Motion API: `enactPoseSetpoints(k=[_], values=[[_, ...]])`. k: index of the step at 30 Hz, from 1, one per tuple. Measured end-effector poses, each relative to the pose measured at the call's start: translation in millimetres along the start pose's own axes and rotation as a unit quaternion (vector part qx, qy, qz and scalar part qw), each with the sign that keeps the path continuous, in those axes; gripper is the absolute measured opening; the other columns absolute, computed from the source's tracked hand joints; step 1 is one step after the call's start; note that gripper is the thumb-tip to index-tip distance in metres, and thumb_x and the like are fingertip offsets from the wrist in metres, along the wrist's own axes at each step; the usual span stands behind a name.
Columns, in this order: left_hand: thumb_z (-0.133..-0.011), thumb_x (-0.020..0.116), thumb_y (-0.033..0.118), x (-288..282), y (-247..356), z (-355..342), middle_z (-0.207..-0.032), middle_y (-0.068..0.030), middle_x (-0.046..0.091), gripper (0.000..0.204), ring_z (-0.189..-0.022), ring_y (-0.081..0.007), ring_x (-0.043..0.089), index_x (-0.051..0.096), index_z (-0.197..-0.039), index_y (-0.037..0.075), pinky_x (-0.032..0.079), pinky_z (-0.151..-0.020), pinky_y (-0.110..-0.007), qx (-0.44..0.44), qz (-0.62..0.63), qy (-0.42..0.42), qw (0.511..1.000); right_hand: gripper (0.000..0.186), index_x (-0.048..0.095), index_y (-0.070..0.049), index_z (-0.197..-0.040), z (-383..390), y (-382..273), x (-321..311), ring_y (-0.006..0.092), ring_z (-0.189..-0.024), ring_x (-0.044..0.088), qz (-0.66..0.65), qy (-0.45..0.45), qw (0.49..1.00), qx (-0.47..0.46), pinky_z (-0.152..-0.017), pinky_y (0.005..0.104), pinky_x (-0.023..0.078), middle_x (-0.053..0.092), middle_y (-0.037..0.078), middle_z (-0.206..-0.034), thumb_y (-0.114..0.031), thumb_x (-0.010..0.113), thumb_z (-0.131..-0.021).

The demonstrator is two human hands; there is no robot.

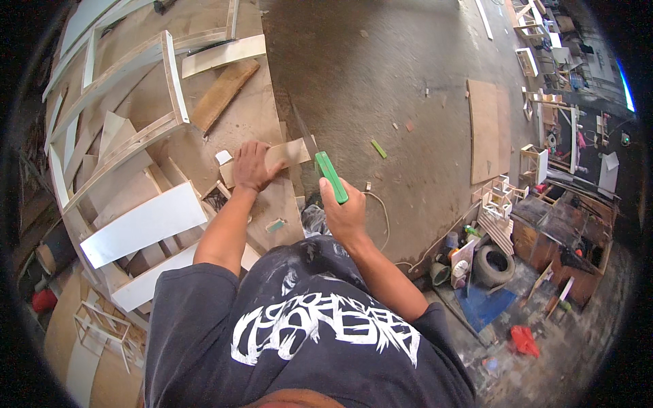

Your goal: The person sands a small wooden block with a sanding block and then uses a hand saw to cut a piece of wood.

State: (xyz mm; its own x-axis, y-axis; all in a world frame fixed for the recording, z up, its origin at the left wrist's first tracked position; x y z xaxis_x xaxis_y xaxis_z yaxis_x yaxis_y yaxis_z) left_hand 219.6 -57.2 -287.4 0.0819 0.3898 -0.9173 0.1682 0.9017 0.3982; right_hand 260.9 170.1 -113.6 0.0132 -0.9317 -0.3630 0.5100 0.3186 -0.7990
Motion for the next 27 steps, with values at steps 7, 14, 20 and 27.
enactPoseSetpoints(k=[7, 14, 20, 27], values=[[-0.102, 0.058, 0.053, 12, 6, -10, -0.156, -0.0172, 0.046, 0.058, -0.144, -0.0388, 0.042, 0.056, -0.146, 0.016, 0.032, -0.12, -0.054, -0.173, -0.057, 0.126, 0.975, 0.036, 0.063, 0.0, -0.083, 1, 0, 4, 0.0076, -0.061, 0.044, -0.02, -0.006, 1.0, -0.001, -0.055, 0.0339, 0.039, 0.05, 0.0, -0.063, -0.028, 0.066, -0.106], [-0.108, 0.044, 0.051, 11, 4, -13, -0.178, -0.017, 0.017, 0.064, -0.163, -0.0386, 0.017, 0.037, -0.167, 0.03, 0.014, -0.132, -0.053, -0.189, -0.076, 0.024, 0.979, 0.035, 0.063, 0.001, -0.083, -4, -14, -6, 0.0072, -0.062, 0.043, -0.023, -0.008, 0.999, 0.042, -0.055, 0.0326, 0.038, 0.051, 0.0, -0.064, -0.025, 0.066, -0.106], [-0.11, 0.038, 0.051, 7, 6, -15, -0.178, -0.0176, 0.014, 0.061, -0.164, -0.0372, 0.011, 0.037, -0.168, 0.031, 0.01, -0.133, -0.053, -0.192, -0.07, -0.02, 0.979, 0.034, 0.064, 0.002, -0.084, -6, -36, -16, 0.0078, -0.062, 0.044, 0.054, -0.044, 0.996, 0.051, -0.056, 0.0329, 0.039, 0.05, 0.001, -0.064, -0.025, 0.067, -0.106], [-0.109, 0.038, 0.054, 9, 7, -15, -0.179, -0.0158, 0.011, 0.063, -0.165, -0.0354, 0.01, 0.031, -0.169, 0.037, 0.008, -0.133, -0.052, -0.201, -0.086, -0.046, 0.975, 0.035, 0.062, 0.001, -0.083, 6, -59, -29, 0.0079, -0.062, 0.043, 0.071, -0.056, 0.994, 0.057, -0.054, 0.0326, 0.037, 0.049, 0.0, -0.063, -0.025, 0.068, -0.105]])
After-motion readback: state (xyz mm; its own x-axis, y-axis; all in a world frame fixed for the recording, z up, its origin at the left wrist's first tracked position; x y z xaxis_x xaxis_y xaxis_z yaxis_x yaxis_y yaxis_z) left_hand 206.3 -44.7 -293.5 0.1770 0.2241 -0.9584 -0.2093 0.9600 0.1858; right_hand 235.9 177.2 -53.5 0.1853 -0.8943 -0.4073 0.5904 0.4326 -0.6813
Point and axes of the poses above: each hand's wrist, its own z-axis away from the middle knuckle, its own x-axis out of the palm, y = z × x, the point moved 1 cm from there along -z, towards the middle knuckle
